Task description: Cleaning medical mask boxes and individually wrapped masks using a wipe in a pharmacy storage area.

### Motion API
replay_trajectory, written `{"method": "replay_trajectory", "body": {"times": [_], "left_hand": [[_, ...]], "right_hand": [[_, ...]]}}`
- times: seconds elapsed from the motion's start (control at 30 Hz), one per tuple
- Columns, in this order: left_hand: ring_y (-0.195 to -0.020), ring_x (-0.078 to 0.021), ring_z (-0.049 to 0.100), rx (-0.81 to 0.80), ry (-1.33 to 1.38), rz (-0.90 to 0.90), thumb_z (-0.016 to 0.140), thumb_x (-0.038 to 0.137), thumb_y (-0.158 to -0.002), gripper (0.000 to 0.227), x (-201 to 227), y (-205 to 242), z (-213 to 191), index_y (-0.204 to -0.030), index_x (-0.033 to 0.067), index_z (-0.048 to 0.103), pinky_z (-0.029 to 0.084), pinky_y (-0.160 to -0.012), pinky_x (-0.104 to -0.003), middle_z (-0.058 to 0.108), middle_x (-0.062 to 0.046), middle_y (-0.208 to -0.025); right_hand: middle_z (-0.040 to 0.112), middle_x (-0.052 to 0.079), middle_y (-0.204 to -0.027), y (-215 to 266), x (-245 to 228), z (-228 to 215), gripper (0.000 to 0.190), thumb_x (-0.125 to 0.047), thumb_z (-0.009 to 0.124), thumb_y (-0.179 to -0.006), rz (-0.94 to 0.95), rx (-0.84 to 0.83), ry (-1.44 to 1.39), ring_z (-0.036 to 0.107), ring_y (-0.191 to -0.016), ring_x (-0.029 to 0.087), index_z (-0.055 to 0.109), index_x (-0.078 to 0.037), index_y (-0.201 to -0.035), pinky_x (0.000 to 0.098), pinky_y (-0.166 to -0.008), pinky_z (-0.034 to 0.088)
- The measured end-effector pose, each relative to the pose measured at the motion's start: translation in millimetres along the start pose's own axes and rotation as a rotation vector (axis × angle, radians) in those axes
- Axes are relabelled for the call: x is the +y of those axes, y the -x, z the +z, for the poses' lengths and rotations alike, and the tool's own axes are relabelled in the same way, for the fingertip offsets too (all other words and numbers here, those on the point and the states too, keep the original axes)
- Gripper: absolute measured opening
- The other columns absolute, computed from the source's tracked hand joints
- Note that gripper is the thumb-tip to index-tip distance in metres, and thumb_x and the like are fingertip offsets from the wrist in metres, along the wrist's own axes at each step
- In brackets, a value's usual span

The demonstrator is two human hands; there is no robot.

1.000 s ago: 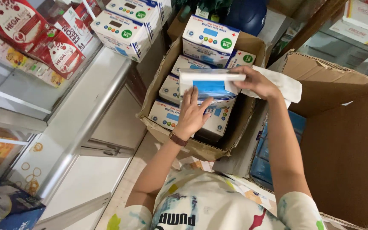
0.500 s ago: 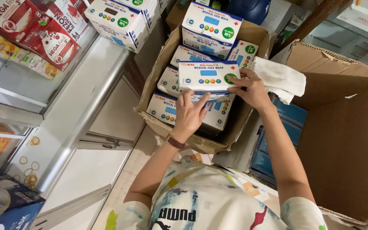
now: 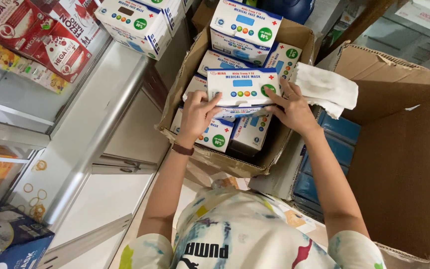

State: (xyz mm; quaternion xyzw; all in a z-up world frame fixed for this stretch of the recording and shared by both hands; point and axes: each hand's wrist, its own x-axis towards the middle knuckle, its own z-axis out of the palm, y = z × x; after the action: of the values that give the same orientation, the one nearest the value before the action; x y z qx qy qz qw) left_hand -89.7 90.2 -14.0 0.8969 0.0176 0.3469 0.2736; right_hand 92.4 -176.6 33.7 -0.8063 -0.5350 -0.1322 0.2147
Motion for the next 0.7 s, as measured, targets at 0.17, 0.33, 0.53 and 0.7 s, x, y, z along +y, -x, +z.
{"method": "replay_trajectory", "body": {"times": [0.17, 0.33, 0.53, 0.7], "left_hand": [[-0.085, -0.0253, 0.051, 0.029, -0.108, 0.118, 0.085, 0.018, -0.084, 0.049, 4, -2, -5, -0.131, 0.0236, 0.073, 0.047, -0.077, -0.041, 0.051, -0.004, -0.089], [-0.092, -0.0230, 0.052, 0.006, -0.191, 0.076, 0.087, 0.022, -0.085, 0.042, 14, -11, 2, -0.126, 0.0228, 0.077, 0.049, -0.083, -0.039, 0.052, -0.001, -0.094], [-0.136, -0.0470, 0.036, -0.171, -0.473, 0.065, 0.091, 0.051, -0.062, 0.068, 37, -47, 15, -0.108, 0.0095, 0.063, 0.044, -0.105, -0.066, 0.045, -0.026, -0.138], [-0.111, -0.0435, 0.065, -0.479, -0.074, -0.524, 0.086, 0.043, -0.073, 0.113, 26, -59, 12, -0.163, 0.0137, 0.023, 0.060, -0.090, -0.045, 0.045, -0.033, -0.137]], "right_hand": [[0.058, 0.030, -0.143, 12, 6, 20, 0.064, -0.022, 0.080, -0.087, -0.016, -0.011, 0.107, 0.066, -0.117, 0.042, 0.060, -0.020, -0.147, 0.0444, -0.097, 0.057], [0.063, 0.031, -0.135, 18, 12, 38, 0.064, -0.008, 0.077, -0.088, -0.017, -0.011, 0.278, 0.073, -0.102, 0.034, 0.062, -0.022, -0.148, 0.0401, -0.082, 0.061], [0.067, 0.024, -0.134, 20, 6, 43, 0.064, 0.000, 0.075, -0.083, 0.111, 0.098, -0.021, 0.072, -0.104, 0.037, 0.065, -0.021, -0.142, 0.0401, -0.088, 0.062], [0.069, 0.028, -0.118, 15, 2, 39, 0.062, -0.007, 0.079, -0.089, 0.259, 0.008, -0.333, 0.072, -0.099, 0.035, 0.058, -0.010, -0.147, 0.0431, -0.081, 0.058]]}}
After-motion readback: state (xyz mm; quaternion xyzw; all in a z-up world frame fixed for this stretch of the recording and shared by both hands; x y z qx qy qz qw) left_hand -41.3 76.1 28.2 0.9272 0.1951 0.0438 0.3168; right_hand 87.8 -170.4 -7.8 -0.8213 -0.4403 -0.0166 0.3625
